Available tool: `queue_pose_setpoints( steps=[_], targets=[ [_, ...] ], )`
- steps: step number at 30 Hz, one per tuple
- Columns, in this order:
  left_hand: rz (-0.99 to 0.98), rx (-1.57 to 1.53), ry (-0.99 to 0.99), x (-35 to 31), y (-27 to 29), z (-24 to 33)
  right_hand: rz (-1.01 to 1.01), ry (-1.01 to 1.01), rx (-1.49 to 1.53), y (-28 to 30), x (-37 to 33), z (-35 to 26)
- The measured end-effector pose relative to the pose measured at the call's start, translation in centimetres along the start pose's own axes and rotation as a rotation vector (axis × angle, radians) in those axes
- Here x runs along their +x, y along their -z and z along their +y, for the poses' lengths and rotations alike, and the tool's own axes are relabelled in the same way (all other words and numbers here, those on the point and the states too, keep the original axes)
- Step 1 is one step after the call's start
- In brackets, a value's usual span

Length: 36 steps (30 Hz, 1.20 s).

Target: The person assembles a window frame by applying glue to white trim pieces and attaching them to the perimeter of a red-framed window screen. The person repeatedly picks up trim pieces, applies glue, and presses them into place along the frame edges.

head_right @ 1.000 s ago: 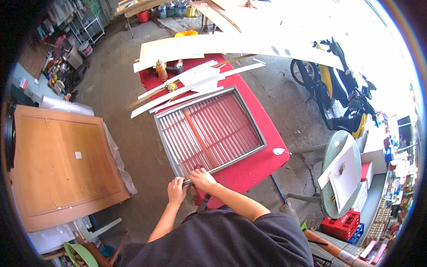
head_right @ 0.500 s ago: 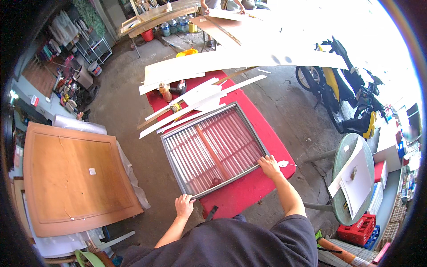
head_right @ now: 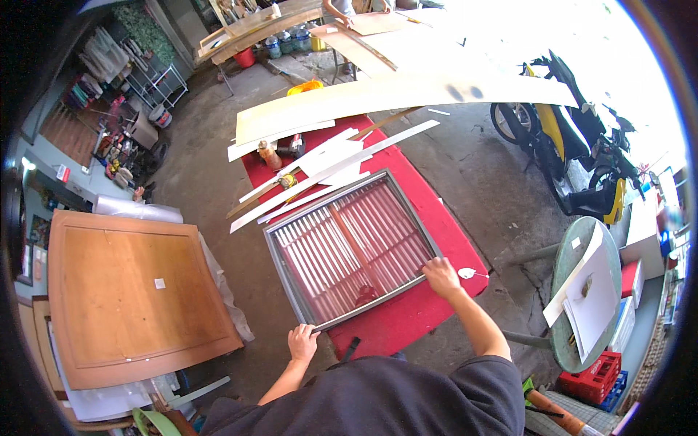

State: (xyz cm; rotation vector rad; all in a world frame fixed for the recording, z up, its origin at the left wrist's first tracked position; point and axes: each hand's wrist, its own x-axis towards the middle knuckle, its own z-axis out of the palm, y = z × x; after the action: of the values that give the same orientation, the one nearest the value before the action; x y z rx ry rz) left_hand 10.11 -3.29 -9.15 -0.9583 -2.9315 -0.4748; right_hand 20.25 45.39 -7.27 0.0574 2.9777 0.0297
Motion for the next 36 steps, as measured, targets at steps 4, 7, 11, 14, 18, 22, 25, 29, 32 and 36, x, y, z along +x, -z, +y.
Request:
queue_pose_setpoints(
  steps=[4,7,11,14,18,22,25,29,32,36],
  targets=[
    [0.013,-0.007,0.001,0.0,-0.1,0.2,0.085,0.143,0.057,-0.9,1.2,-7.3],
    [0.028,-0.032,0.006,-0.1,0.1,0.2,0.100,0.240,0.201,-0.2,2.8,-14.7],
    [0.051,-0.053,0.009,-0.1,0.0,0.3,0.120,0.341,0.315,-0.3,4.8,-23.1],
    [0.065,-0.077,0.005,-0.3,-0.1,0.1,0.153,0.385,0.348,-0.7,5.9,-27.9],
    [0.068,-0.057,0.002,-0.4,-0.2,0.0,0.180,0.423,0.351,-0.4,6.6,-31.5],
    [0.067,-0.053,-0.011,-0.3,0.3,0.0,0.261,0.454,0.383,-0.5,6.5,-31.5],
    [0.038,-0.073,0.011,-0.3,0.3,0.1,0.191,0.441,0.307,-0.4,6.1,-28.6],
    [0.022,-0.066,0.027,-0.4,-0.3,-0.4,0.145,0.293,0.194,0.1,3.7,-20.1],
    [0.020,-0.054,0.022,-0.1,-0.3,-0.1,0.130,0.122,0.064,-2.0,1.9,-11.8],
    [0.030,-0.006,0.000,-0.2,-0.5,-0.2,0.073,-0.036,-0.119,-1.9,-0.1,-3.5]
  ],
)
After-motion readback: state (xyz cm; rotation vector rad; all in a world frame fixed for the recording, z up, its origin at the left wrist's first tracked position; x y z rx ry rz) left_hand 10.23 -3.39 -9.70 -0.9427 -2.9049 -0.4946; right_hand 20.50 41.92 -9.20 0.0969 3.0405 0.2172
